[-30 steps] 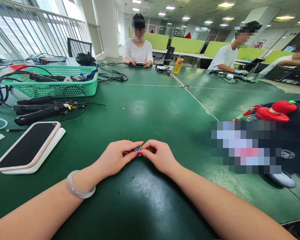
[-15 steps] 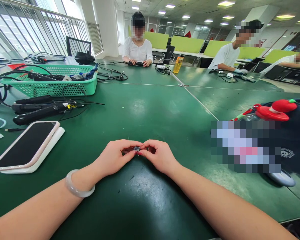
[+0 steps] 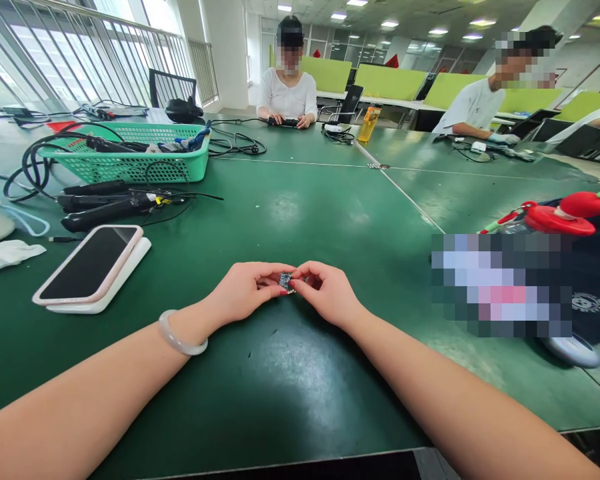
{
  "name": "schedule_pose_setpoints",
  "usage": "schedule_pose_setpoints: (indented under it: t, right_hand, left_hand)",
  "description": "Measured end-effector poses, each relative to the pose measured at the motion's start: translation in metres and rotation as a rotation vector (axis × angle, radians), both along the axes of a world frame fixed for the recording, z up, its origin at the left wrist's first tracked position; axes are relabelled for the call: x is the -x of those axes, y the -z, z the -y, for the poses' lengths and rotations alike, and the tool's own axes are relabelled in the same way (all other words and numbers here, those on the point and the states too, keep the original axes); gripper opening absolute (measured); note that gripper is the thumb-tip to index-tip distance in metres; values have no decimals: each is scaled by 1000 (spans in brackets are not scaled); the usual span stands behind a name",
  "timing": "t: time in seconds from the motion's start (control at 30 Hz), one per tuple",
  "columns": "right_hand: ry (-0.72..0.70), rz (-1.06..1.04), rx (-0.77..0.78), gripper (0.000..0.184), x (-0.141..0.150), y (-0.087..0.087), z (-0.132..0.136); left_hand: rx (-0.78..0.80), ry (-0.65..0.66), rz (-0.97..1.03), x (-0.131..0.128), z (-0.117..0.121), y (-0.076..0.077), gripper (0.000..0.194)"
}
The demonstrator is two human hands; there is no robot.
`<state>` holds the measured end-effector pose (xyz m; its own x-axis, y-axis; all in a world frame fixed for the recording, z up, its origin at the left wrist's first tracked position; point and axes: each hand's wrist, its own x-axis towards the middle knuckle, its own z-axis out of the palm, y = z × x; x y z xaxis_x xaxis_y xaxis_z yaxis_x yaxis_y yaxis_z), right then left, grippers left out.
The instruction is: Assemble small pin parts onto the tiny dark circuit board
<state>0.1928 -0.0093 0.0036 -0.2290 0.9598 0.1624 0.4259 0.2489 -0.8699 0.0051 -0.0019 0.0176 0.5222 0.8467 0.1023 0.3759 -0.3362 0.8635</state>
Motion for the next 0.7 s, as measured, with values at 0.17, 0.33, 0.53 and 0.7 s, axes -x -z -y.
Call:
schedule_pose_setpoints:
  t: [0.17,0.33,0.53,0.7]
  right_hand:
    - [-18,4,-24,14,0,-3,2]
    - [-51,21,-63,12,1,-5,3]
    - [-71,62,-101,10,0,-6,3]
    - [-80,85,-115,10,-2,-5,3]
  left_hand:
    - [-67,-28,-75,1,1,-2,37]
    - [-134,-3,-126,1,4,-7,41]
    - [-194,22,-146,1,4,-6,43]
    - [-221,31,-153,2,5,-6,47]
